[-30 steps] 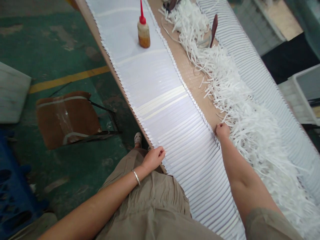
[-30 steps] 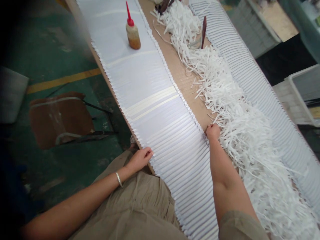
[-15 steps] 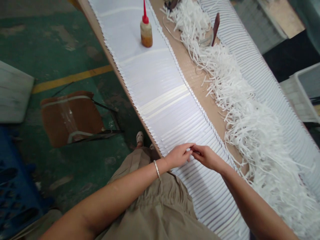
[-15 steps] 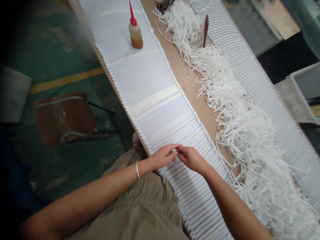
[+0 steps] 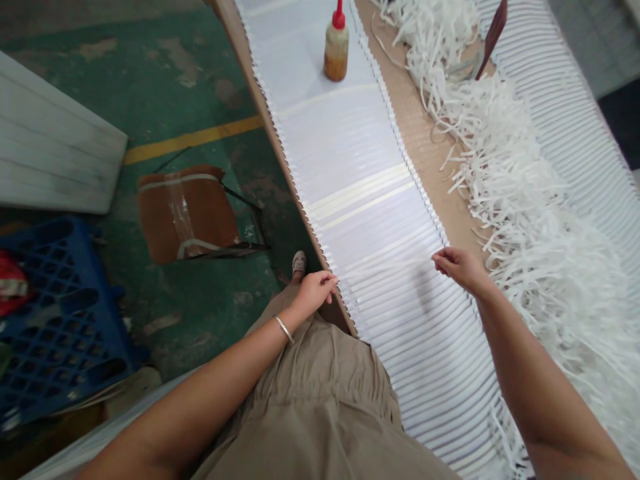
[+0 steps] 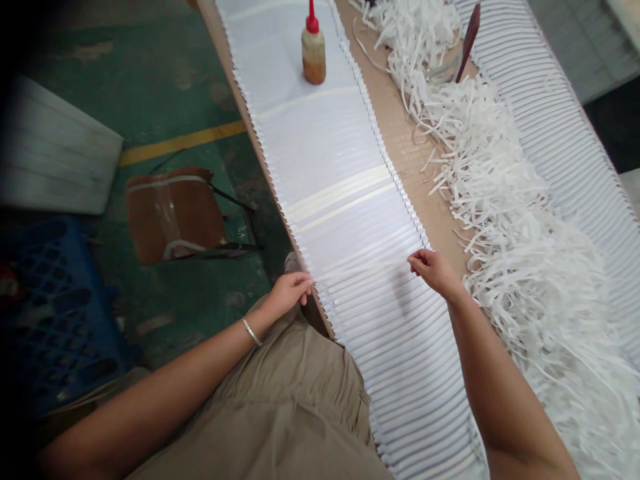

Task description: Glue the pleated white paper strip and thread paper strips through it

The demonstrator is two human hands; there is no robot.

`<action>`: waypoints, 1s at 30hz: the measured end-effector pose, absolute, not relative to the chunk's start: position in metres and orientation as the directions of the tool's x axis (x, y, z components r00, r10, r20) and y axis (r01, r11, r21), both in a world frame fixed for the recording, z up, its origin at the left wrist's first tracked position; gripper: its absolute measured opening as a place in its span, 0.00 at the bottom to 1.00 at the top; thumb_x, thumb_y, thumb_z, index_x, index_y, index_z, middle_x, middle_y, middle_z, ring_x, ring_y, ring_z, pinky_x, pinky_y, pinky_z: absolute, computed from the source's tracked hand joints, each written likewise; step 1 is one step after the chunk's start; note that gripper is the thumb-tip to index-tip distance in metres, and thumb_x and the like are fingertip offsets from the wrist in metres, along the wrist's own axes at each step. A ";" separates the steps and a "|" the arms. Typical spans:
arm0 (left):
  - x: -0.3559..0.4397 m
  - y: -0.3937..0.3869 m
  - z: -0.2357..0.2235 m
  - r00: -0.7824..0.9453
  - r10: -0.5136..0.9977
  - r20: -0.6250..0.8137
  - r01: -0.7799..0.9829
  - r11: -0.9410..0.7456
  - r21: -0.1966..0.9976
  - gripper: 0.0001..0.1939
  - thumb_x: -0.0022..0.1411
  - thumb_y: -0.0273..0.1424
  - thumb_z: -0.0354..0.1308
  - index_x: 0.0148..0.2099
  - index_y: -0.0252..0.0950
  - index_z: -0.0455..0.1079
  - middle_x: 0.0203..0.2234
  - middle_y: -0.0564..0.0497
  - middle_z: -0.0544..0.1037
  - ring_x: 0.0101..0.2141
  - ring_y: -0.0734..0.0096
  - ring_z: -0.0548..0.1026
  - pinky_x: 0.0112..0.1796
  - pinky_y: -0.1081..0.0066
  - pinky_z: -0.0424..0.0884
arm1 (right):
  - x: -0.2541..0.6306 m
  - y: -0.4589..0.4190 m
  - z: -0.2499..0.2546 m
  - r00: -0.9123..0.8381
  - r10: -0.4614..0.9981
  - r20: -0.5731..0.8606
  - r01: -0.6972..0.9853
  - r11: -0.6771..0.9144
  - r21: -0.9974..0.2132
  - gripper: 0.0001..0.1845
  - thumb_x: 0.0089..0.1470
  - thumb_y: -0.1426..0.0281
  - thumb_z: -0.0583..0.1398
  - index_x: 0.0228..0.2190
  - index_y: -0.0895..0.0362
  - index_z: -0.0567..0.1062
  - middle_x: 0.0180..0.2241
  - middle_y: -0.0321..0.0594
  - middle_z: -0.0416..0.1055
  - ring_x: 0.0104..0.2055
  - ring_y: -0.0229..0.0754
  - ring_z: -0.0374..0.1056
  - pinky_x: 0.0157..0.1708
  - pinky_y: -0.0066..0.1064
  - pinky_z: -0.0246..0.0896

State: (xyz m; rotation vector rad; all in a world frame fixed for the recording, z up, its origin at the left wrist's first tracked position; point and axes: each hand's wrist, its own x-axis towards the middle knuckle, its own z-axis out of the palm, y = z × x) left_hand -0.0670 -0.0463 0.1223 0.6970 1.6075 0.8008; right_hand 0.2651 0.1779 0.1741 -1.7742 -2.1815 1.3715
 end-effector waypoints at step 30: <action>-0.049 -0.007 0.096 -0.447 0.721 -0.530 0.201 0.658 0.726 0.08 0.66 0.30 0.56 0.31 0.39 0.65 0.21 0.54 0.75 0.24 0.68 0.74 0.32 0.70 0.68 | 0.232 0.274 0.122 -0.171 0.942 -0.289 0.716 -0.082 -0.693 0.12 0.55 0.61 0.65 0.30 0.56 0.73 0.22 0.36 0.73 0.22 0.35 0.65 0.24 0.27 0.61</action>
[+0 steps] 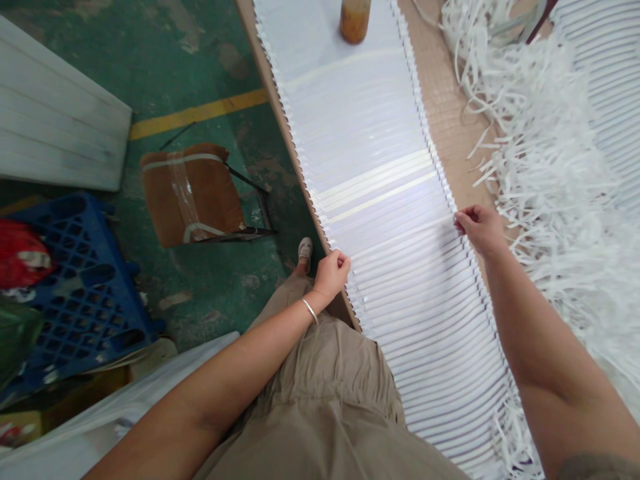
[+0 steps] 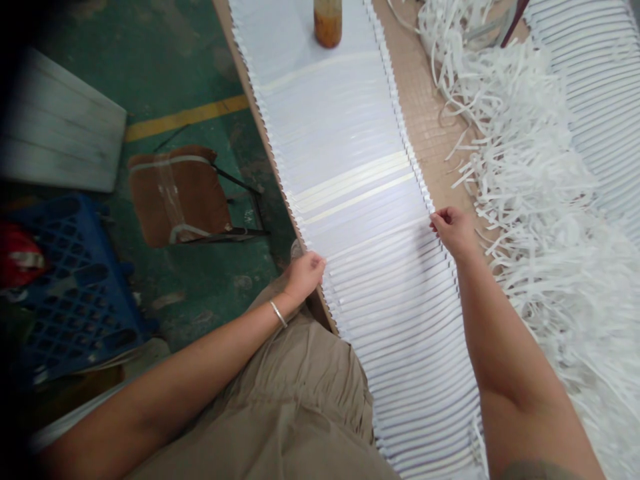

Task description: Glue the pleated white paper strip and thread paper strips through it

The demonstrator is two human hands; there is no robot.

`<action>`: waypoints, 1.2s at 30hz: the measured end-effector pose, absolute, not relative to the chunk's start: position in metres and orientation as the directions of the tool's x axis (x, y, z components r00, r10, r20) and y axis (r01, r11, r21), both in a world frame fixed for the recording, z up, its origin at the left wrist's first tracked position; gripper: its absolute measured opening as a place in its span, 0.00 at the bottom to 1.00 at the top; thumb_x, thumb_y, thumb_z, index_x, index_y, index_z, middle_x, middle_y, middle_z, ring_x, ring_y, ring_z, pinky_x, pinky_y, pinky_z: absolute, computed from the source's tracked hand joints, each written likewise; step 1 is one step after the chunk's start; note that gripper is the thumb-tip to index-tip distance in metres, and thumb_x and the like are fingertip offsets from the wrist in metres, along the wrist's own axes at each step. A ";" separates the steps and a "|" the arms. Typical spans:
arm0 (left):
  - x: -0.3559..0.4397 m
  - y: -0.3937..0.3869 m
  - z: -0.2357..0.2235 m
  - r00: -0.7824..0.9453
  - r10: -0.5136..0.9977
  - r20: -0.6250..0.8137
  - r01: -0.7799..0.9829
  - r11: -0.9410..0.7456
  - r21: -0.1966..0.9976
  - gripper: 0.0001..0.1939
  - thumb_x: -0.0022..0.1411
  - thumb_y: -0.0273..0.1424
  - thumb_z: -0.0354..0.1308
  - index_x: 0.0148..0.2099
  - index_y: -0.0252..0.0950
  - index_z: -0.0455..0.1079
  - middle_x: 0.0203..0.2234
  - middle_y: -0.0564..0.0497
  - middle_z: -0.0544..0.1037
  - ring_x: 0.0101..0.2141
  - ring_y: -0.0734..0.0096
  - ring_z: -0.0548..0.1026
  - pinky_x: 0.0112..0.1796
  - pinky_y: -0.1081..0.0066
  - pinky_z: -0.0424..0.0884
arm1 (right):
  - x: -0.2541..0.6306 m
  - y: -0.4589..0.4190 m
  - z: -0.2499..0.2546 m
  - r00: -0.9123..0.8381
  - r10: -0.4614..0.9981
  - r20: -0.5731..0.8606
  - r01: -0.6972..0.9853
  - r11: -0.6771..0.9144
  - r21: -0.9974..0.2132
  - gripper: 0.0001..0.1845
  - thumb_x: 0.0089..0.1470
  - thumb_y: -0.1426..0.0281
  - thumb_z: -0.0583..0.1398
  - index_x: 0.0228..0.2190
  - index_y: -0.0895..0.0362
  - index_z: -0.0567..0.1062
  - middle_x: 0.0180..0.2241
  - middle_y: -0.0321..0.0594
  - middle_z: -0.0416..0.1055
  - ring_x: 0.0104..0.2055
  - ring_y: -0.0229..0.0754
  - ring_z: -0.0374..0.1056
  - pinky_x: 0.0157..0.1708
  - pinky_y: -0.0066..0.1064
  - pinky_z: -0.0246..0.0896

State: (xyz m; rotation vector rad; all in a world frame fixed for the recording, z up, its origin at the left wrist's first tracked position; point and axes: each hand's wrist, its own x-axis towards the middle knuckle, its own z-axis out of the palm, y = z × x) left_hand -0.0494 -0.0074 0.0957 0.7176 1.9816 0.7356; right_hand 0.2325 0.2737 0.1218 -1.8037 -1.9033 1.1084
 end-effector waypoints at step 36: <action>-0.051 0.001 0.104 -0.451 0.725 -0.521 0.338 0.679 0.652 0.10 0.64 0.28 0.55 0.29 0.39 0.65 0.22 0.53 0.75 0.27 0.68 0.74 0.33 0.71 0.65 | 0.219 0.275 0.088 -0.123 0.972 -0.198 0.874 0.011 -0.486 0.07 0.58 0.64 0.61 0.30 0.53 0.72 0.31 0.40 0.76 0.34 0.45 0.70 0.39 0.34 0.64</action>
